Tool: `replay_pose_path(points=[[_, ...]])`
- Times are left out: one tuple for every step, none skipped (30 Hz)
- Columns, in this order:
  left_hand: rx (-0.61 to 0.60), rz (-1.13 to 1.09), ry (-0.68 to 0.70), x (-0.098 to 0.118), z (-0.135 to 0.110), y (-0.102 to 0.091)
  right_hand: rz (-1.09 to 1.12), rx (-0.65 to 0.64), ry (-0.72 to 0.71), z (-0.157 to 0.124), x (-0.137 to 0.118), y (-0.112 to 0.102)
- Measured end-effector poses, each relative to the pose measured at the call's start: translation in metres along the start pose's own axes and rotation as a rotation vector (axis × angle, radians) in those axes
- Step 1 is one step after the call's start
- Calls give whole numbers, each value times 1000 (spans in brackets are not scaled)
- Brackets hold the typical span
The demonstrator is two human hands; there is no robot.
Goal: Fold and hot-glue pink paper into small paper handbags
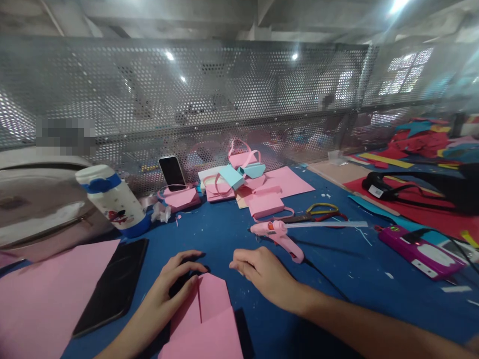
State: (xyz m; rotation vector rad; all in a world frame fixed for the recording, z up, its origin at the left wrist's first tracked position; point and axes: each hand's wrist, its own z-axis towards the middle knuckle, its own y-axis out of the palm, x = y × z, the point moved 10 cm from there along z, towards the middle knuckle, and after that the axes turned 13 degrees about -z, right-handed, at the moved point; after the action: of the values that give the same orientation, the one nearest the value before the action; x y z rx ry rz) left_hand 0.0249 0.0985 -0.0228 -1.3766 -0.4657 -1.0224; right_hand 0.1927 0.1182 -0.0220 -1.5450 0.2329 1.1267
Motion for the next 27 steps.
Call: replay_pose_path(points=[[-4,-1,1,-1,0,0,-18,-11,-9,0,-1,2],[-7,-1,0,-2,1,0,-30,-18,-11,-1,-1,3],[-11,1,-1,-3,1,1,-30,-19,-7,-1,-1,4],[-17,4,-3,-4,1,1,-15,-14,2,-1,0,4],[-24,7,-7,-5,1,1,21,-10,17,-1,2,5],[-32,10,-11,-6,1,2,77,-13,30,0,3,6],[-36,11,-14,-6,1,2,148,-23,40,0,4,8],[-35,8,-17,-6,1,2,228,-40,45,0,4,11],[-30,2,-19,-5,0,2,308,-62,50,1,4,13],[-24,-3,-23,-4,0,1,383,-85,56,1,3,16],[-18,-9,-27,-4,0,1,447,-109,65,2,3,18],[-17,-14,-30,-3,0,1,499,-130,78,2,3,20],[-20,-18,-33,-3,0,1,542,-148,92,2,3,21],[-26,-20,-35,-3,0,2,572,-163,100,2,3,23],[-30,-23,-35,-2,1,2,588,-173,98,2,3,23],[-32,-26,-35,-2,1,2,593,-177,92,2,2,23],[-32,-30,-34,-1,1,2,592,-176,83,2,1,23],[-30,-34,-32,-1,1,2,585,-175,78,2,0,22],[-26,-37,-30,0,1,2,575,-174,77,2,0,22],[-24,-40,-28,0,2,1,563,-173,80,1,0,22],[-20,-43,-26,1,2,1,544,-169,79,1,0,21],[-14,-45,-23,2,2,0,514,-161,69,1,-2,19],[-8,-48,-17,2,2,0,470,-148,48,0,-4,17],[-2,-51,-12,3,2,-1,412,-132,21,0,-7,13],[6,-55,-5,3,2,-2,343,-120,-10,-2,-11,10],[15,-59,3,4,2,-3,268,-115,-42,-3,-15,8],[24,-63,11,4,2,-4,198,-113,-73,-5,-19,5]])
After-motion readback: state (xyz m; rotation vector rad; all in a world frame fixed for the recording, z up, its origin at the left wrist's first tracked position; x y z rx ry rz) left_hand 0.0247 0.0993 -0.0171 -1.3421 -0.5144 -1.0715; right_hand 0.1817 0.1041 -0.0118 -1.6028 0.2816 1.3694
